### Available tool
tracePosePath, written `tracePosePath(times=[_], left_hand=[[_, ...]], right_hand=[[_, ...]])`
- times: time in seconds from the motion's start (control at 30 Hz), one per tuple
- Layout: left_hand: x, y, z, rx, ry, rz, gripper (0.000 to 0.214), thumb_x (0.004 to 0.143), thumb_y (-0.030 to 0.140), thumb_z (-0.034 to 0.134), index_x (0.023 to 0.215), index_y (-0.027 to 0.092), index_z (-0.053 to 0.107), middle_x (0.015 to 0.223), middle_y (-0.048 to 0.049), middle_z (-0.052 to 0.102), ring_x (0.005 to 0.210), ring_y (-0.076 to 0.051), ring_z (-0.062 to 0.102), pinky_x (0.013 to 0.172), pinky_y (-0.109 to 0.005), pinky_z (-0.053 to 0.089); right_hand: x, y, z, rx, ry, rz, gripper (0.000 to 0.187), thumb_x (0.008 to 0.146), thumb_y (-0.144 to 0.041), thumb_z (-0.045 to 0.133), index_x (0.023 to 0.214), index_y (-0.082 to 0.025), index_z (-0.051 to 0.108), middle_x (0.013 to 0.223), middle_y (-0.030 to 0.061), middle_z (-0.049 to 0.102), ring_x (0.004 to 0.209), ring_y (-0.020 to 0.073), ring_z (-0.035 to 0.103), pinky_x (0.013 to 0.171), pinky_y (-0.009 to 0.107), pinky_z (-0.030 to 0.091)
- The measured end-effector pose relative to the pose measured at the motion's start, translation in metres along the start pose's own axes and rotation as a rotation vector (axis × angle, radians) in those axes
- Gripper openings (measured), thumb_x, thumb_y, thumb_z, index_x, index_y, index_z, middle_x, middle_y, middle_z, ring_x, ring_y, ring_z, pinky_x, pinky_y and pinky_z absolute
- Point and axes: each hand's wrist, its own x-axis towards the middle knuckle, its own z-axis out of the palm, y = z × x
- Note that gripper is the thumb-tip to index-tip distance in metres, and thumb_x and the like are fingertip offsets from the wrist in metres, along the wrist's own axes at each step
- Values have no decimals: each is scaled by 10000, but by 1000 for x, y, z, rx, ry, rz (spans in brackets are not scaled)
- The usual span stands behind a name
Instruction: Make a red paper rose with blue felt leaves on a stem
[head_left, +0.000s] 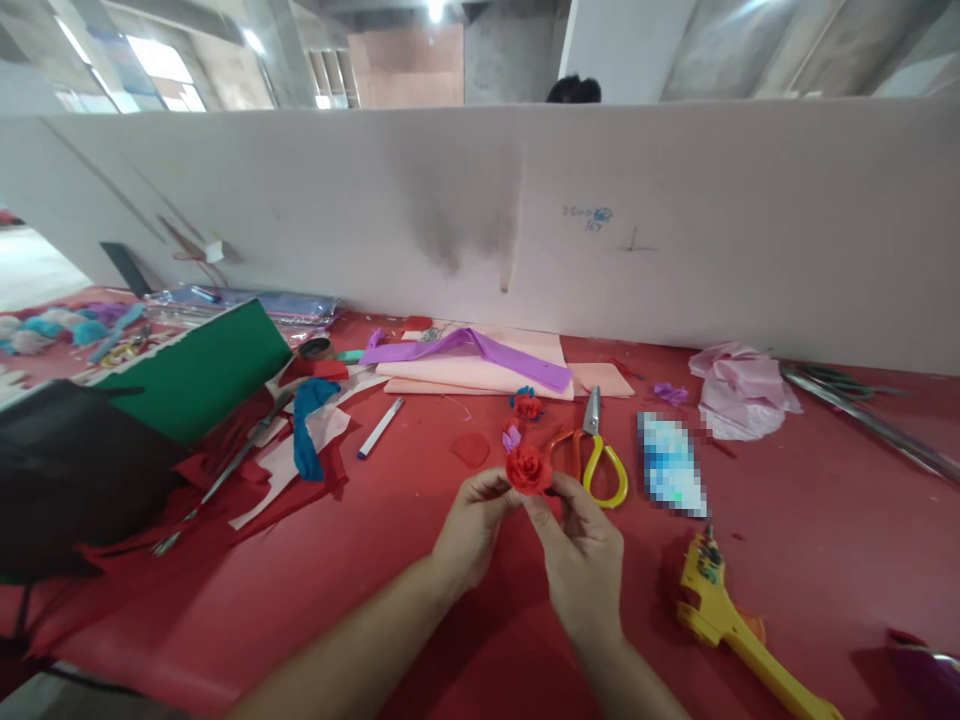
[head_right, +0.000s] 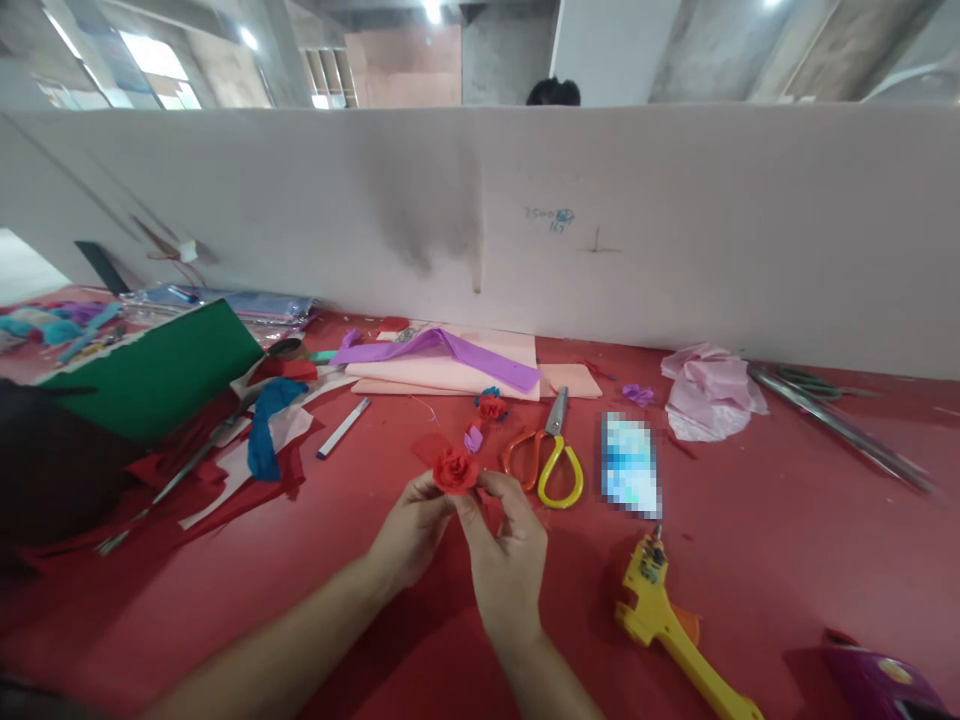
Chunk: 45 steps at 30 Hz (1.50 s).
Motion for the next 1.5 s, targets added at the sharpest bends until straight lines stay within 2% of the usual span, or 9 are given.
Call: tracePosePath(times=[0.13, 0.3, 0.43, 0.57, 0.67, 0.8, 1.03, 1.27, 1.5], left_hand=[[0, 2, 1, -60, 6, -43, 139, 628, 162, 769, 764, 179, 744, 769, -32, 710, 785, -153, 611, 832, -279, 426], [-4, 8, 6, -42, -50, -66, 157, 666, 211, 763, 818, 184, 737, 818, -40, 706, 817, -155, 609, 842, -282, 428], [-7, 9, 10, -40, -55, -11, 235, 694, 209, 749, 925, 212, 711, 891, -32, 695, 849, -145, 596, 830, -269, 428], [-6, 8, 9, -43, -15, 44, 158, 714, 214, 731, 870, 207, 708, 802, -10, 669, 758, -122, 567, 778, -261, 432], [-4, 7, 7, -38, 28, 59, 83, 694, 198, 741, 769, 182, 707, 712, 1, 638, 678, -106, 537, 725, -254, 424], [-2, 7, 5, -64, 54, 13, 99, 664, 211, 764, 733, 168, 708, 698, -8, 648, 659, -107, 545, 711, -257, 419], [-4, 7, 6, -111, 24, -71, 153, 630, 228, 793, 759, 178, 727, 695, -20, 692, 684, -129, 613, 764, -277, 442], [-3, 7, 5, -104, 25, -66, 155, 610, 218, 803, 733, 168, 722, 732, -31, 708, 754, -148, 634, 822, -295, 446], [-2, 13, 4, -78, 4, -104, 165, 574, 182, 813, 716, 170, 731, 719, -40, 712, 804, -187, 649, 797, -302, 462]], right_hand=[[-1, 0, -3, -103, 7, -105, 147, 797, -281, 667, 934, -238, 698, 946, 32, 675, 892, 196, 608, 826, 352, 481], [0, 0, -5, -155, 48, -172, 120, 790, -256, 677, 906, -244, 705, 923, 30, 666, 868, 189, 602, 788, 332, 482], [0, 1, -4, -168, 82, -180, 106, 784, -260, 684, 886, -239, 700, 892, 23, 667, 862, 185, 598, 788, 329, 472], [0, -1, -3, -217, 106, -176, 94, 780, -281, 688, 856, -227, 700, 852, 22, 668, 815, 185, 597, 755, 327, 465], [-1, -3, -2, -226, 90, -178, 106, 790, -291, 678, 866, -222, 704, 858, 31, 675, 813, 195, 605, 748, 335, 468], [-1, -4, -1, -225, 69, -184, 99, 805, -282, 662, 879, -225, 695, 885, 37, 670, 836, 200, 607, 768, 345, 474], [-1, -5, 1, -190, 55, -235, 47, 813, -238, 650, 858, -228, 654, 848, 16, 637, 810, 178, 590, 755, 332, 470], [-2, -3, 3, -123, 21, -264, 61, 824, -191, 628, 869, -229, 645, 869, 26, 613, 867, 185, 579, 782, 338, 468], [-4, -4, 1, -60, -36, -242, 54, 818, -184, 623, 844, -229, 638, 915, 40, 583, 928, 201, 559, 803, 350, 457]])
